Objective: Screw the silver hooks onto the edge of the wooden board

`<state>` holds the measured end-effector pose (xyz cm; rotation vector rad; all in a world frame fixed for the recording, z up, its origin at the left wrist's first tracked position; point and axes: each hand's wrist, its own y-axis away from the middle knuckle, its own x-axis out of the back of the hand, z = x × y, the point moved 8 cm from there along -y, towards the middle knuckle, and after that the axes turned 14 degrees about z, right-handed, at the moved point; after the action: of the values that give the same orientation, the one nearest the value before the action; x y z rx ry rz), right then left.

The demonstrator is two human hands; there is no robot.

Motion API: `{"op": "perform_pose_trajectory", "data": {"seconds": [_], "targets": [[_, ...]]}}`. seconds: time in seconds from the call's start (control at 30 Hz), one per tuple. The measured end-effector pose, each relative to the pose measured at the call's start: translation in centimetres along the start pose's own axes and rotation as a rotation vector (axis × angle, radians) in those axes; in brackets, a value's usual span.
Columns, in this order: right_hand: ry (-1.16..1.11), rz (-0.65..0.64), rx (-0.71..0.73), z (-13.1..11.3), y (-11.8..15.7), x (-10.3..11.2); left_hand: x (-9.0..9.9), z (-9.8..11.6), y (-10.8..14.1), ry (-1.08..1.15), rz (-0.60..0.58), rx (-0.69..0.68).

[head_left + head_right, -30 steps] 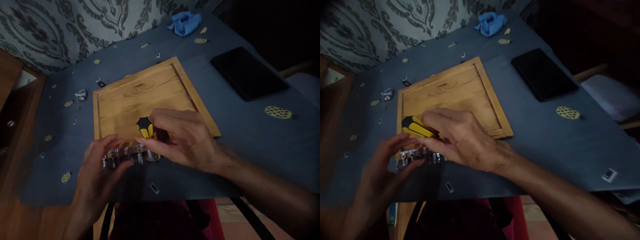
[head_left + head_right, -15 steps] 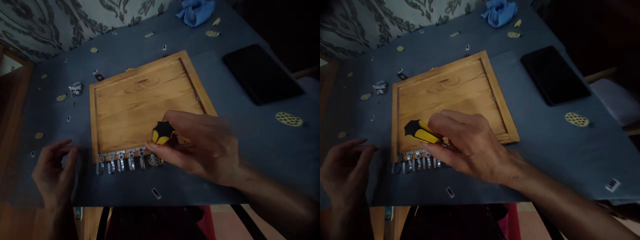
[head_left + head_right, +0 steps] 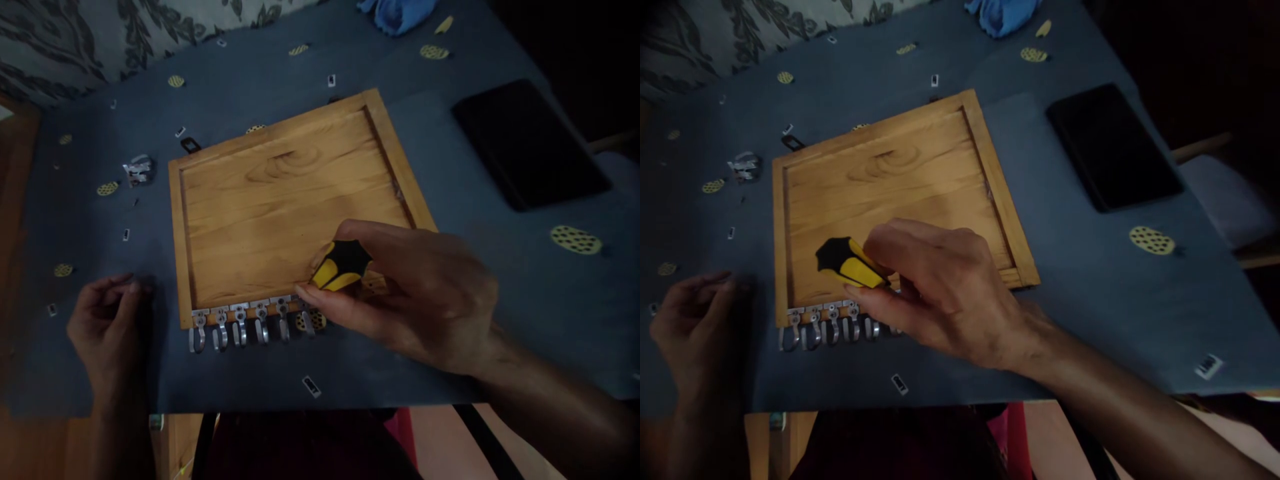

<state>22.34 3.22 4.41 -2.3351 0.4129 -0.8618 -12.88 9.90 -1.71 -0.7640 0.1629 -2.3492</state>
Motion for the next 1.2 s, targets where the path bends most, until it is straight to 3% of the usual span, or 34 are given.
{"op": "perform_pose_trajectory", "data": {"seconds": [0.27,0.4,0.53,0.8,0.93,1.03,1.2], "targets": [[-0.054,0.019,0.001,0.1,-0.4,-0.1,-0.2,0.0,0.2,0.055,-0.009,0.032],[-0.122,-0.027,-0.081,0.3,-0.5,-0.6,0.1,-0.3,-0.4,0.082,-0.012,0.067],[-0.093,0.004,-0.098,0.4,-0.4,-0.6,-0.3,-0.2,-1.8,0.114,-0.051,0.071],[-0.084,0.029,0.024,-0.3,-0.9,-0.3,-1.2,-0.4,-6.4,0.141,-0.077,-0.051],[-0.058,0.026,-0.016,0.3,-0.7,-0.4,-2.4,-2.0,-10.0,0.076,-0.089,-0.144],[-0.064,0.117,-0.104,1.3,-0.3,-0.3,-4.2,-2.8,-12.5,0.021,-0.109,-0.209],[0.044,0.164,-0.108,0.8,-1.5,-0.6,-7.5,-2.1,-14.7,-0.057,-0.152,-0.364]]}}
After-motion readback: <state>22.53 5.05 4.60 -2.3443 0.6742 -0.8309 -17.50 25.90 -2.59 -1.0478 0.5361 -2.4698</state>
